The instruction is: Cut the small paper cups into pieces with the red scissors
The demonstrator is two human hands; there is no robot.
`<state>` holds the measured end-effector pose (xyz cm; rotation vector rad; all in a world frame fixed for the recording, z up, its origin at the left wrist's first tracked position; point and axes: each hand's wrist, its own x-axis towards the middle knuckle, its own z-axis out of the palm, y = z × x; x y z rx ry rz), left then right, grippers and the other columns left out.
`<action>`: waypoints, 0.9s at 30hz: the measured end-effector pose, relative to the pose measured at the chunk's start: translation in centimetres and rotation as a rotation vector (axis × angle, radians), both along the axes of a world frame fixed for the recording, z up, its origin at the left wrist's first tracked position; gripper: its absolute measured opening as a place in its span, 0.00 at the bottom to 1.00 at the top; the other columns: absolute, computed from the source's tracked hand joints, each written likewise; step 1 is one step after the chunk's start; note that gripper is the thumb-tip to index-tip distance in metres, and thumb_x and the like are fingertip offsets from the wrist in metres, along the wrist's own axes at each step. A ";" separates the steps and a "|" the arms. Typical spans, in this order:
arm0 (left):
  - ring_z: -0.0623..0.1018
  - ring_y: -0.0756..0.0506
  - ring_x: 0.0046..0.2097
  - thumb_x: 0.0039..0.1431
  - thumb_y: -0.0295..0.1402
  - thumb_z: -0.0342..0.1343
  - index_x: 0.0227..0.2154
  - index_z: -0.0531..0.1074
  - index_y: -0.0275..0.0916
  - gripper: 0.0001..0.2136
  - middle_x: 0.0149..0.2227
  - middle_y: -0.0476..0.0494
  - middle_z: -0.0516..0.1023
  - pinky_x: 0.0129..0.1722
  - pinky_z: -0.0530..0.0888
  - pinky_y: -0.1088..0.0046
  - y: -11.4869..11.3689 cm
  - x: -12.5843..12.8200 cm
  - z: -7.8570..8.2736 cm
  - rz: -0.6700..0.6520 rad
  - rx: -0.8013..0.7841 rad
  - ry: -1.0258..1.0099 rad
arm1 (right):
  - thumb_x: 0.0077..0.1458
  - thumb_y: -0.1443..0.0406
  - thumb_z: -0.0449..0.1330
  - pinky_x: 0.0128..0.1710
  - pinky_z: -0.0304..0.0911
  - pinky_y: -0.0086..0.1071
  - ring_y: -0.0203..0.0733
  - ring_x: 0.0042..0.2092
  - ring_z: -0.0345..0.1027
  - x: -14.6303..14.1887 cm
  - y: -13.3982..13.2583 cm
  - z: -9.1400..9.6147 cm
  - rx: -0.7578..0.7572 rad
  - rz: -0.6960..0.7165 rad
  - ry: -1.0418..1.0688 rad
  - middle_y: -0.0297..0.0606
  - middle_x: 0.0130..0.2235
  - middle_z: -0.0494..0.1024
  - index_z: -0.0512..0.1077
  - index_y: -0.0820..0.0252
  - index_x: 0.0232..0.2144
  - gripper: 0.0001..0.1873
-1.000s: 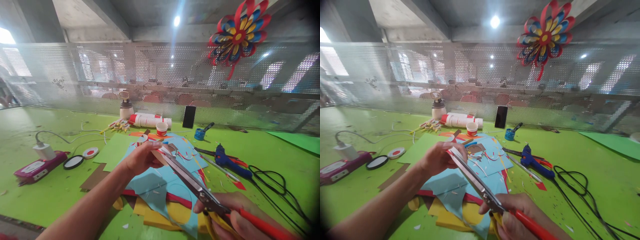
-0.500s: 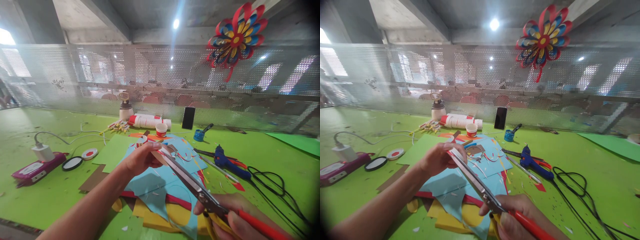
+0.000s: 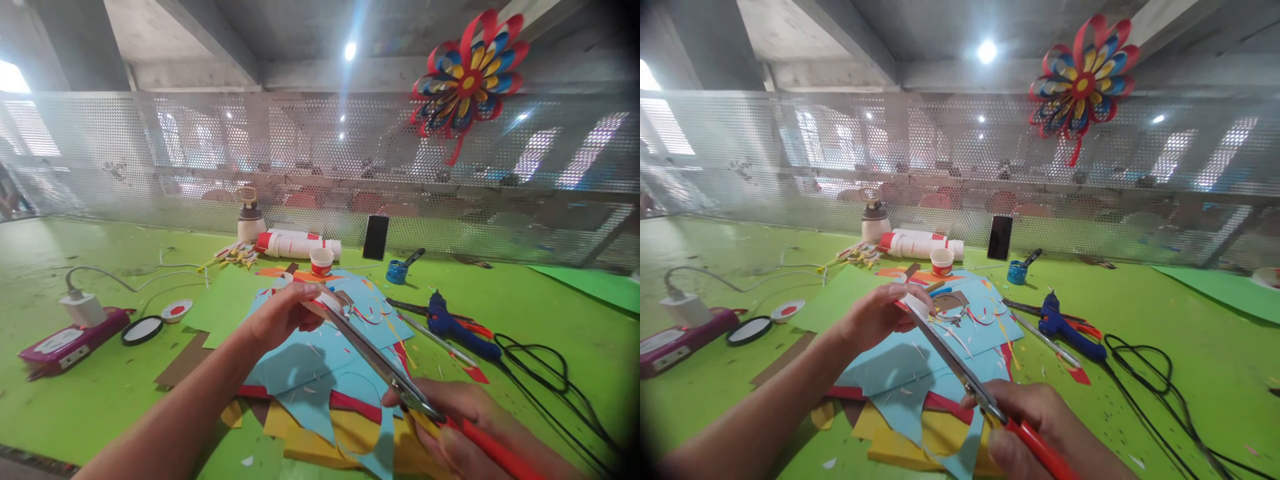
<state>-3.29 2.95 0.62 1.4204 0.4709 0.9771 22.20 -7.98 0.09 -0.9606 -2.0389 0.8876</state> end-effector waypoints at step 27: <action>0.61 0.52 0.22 0.49 0.47 0.55 0.29 0.76 0.30 0.20 0.23 0.45 0.69 0.20 0.54 0.75 -0.1 0.0 0.5 0.151 -0.053 -0.112 | 0.57 0.49 0.57 0.29 0.64 0.29 0.41 0.29 0.68 0.0 1.0 0.5 -0.063 0.101 -0.177 0.37 0.30 0.76 0.76 0.59 0.36 0.20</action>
